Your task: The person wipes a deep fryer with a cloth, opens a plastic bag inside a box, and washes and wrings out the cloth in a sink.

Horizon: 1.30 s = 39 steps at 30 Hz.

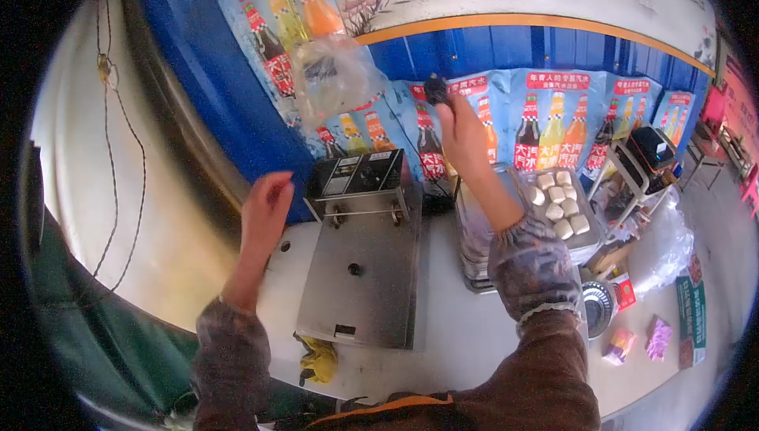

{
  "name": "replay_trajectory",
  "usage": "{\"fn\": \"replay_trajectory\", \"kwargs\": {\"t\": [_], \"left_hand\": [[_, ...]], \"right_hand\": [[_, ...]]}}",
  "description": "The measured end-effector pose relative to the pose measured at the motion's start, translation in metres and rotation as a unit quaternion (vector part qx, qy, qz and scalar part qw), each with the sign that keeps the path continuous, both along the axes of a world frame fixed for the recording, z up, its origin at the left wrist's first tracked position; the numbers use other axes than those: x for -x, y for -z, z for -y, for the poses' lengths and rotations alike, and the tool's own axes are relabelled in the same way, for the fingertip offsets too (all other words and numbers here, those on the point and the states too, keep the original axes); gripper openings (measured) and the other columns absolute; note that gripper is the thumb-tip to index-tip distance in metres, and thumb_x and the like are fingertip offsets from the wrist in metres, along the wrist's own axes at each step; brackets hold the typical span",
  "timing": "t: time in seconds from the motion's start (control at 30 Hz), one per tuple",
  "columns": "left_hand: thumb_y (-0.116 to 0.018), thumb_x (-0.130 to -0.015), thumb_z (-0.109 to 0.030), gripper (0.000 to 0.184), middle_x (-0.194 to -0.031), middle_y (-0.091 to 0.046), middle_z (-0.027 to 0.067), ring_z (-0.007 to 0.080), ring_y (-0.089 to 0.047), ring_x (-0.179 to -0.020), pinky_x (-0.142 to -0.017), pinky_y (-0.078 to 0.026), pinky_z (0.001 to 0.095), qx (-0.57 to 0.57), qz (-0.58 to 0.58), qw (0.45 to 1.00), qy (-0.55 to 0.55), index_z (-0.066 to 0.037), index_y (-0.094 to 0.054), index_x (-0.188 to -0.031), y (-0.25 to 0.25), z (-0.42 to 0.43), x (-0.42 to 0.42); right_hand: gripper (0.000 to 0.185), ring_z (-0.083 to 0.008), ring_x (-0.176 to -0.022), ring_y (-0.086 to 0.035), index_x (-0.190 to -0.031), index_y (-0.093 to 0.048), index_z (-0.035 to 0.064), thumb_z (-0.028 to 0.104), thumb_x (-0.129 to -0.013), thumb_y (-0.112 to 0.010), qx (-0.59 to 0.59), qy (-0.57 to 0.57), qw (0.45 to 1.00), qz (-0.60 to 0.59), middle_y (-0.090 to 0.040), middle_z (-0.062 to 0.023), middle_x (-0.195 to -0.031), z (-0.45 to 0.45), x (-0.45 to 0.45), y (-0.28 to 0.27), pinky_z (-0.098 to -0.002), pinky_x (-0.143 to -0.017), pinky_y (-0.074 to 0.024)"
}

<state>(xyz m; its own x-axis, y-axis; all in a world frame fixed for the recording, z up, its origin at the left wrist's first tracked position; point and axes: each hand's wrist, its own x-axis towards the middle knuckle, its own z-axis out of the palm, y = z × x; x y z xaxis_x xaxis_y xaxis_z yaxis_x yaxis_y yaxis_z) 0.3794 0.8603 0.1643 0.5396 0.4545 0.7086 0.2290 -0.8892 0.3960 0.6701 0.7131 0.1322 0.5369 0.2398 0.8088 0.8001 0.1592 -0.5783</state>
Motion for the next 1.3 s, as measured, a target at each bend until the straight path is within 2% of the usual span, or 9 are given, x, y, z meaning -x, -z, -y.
{"fn": "replay_trajectory", "kwargs": {"t": [0.03, 0.27, 0.37, 0.57, 0.67, 0.77, 1.0, 1.2, 1.3], "left_hand": [[-0.058, -0.083, -0.013, 0.016, -0.087, -0.061, 0.0085, 0.018, -0.059, -0.075, -0.068, -0.047, 0.0285, -0.025, -0.01, 1.0, -0.005, -0.004, -0.06, -0.097, -0.007, -0.008, -0.019], [-0.062, -0.078, -0.039, 0.037, -0.082, -0.063, 0.0127, 0.03, -0.061, -0.078, -0.066, -0.048, 0.039, -0.186, -0.128, 0.958, -0.175, -0.005, -0.057, -0.093, -0.036, -0.034, -0.135], [-0.06, -0.079, -0.041, 0.039, -0.081, -0.063, 0.0131, 0.0328, -0.062, -0.077, -0.065, -0.048, 0.0423, -0.145, -0.191, 0.946, -0.217, -0.005, -0.054, -0.093, -0.04, -0.048, -0.159], [-0.058, -0.081, -0.03, 0.023, -0.074, -0.062, 0.0132, 0.0312, -0.062, -0.068, -0.061, -0.048, 0.0401, -0.285, -0.16, 0.922, -0.209, -0.008, -0.055, -0.078, -0.022, -0.091, -0.179], [-0.056, -0.082, -0.022, 0.016, -0.073, -0.061, 0.0136, 0.0312, -0.061, -0.068, -0.059, -0.047, 0.04, -0.254, -0.028, 0.962, -0.099, -0.008, -0.054, -0.077, -0.025, -0.094, -0.156], [-0.055, -0.083, -0.02, 0.015, -0.071, -0.06, 0.014, 0.0328, -0.059, -0.067, -0.059, -0.046, 0.0397, -0.148, -0.033, 0.986, -0.066, -0.007, -0.055, -0.078, -0.03, -0.089, -0.127], [-0.059, -0.084, -0.022, 0.019, -0.071, -0.064, 0.0112, 0.0171, -0.064, -0.065, -0.06, -0.048, 0.0263, 0.008, -0.04, 0.997, -0.059, -0.003, -0.061, -0.081, -0.048, -0.064, -0.074], [-0.055, -0.086, -0.018, 0.018, -0.082, -0.067, 0.0066, 0.0133, -0.064, -0.078, -0.069, -0.048, 0.0256, -0.019, -0.047, 0.998, -0.048, -0.006, -0.064, -0.095, -0.047, -0.066, -0.049], [-0.051, -0.086, -0.009, 0.018, -0.088, -0.067, 0.008, 0.0209, -0.065, -0.08, -0.07, -0.05, 0.0276, -0.102, -0.023, 0.993, -0.057, -0.005, -0.061, -0.1, -0.036, -0.067, -0.024]], "right_hand": [[0.023, -0.0407, -0.079, -0.054, -0.095, -0.051, -0.0003, 0.022, -0.09, -0.047, 0.004, -0.003, 1.0, 0.013, -0.056, -0.0223, -0.083, -0.011, -0.007, -0.006, -0.0424, -0.067, -0.0426], [0.026, -0.0411, -0.077, -0.054, -0.089, -0.053, 0.0013, 0.027, -0.089, -0.049, 0.025, -0.011, 0.998, 0.049, -0.056, -0.0212, -0.08, -0.047, -0.023, -0.027, -0.0446, -0.064, -0.0428], [0.026, -0.0385, -0.071, -0.054, -0.093, -0.053, 0.0027, 0.028, -0.091, -0.047, 0.005, -0.008, 0.996, 0.093, -0.055, -0.0188, -0.077, -0.054, -0.03, -0.023, -0.0396, -0.06, -0.0428], [0.028, -0.0403, -0.076, -0.054, -0.093, -0.053, 0.0019, 0.029, -0.089, -0.049, 0.022, -0.047, 0.995, 0.085, -0.056, -0.0212, -0.081, -0.058, -0.035, -0.029, -0.0431, -0.063, -0.0434], [0.03, -0.0405, -0.076, -0.055, -0.092, -0.052, 0.001, 0.031, -0.088, -0.051, 0.02, -0.04, 0.993, 0.107, -0.057, -0.0219, -0.081, -0.066, -0.048, -0.031, -0.0449, -0.063, -0.0436], [0.031, -0.0401, -0.074, -0.055, -0.089, -0.051, 0.0009, 0.032, -0.088, -0.051, 0.043, -0.045, 0.991, 0.118, -0.057, -0.0215, -0.078, -0.078, -0.056, -0.034, -0.0453, -0.062, -0.0436], [0.029, -0.0388, -0.071, -0.055, -0.086, -0.053, 0.0008, 0.03, -0.087, -0.054, 0.097, -0.061, 0.987, 0.111, -0.056, -0.0191, -0.072, -0.114, -0.046, -0.046, -0.0419, -0.059, -0.0426], [0.033, -0.0377, -0.074, -0.056, -0.084, -0.056, 0.0022, 0.035, -0.085, -0.054, 0.11, -0.188, 0.955, 0.202, -0.059, -0.0189, -0.079, -0.113, -0.011, -0.05, -0.0432, -0.065, -0.0444], [0.03, -0.0349, -0.073, -0.056, -0.087, -0.056, 0.0018, 0.032, -0.085, -0.055, 0.112, -0.225, 0.936, 0.246, -0.056, -0.018, -0.078, -0.119, -0.001, -0.045, -0.0394, -0.064, -0.0433]]}}
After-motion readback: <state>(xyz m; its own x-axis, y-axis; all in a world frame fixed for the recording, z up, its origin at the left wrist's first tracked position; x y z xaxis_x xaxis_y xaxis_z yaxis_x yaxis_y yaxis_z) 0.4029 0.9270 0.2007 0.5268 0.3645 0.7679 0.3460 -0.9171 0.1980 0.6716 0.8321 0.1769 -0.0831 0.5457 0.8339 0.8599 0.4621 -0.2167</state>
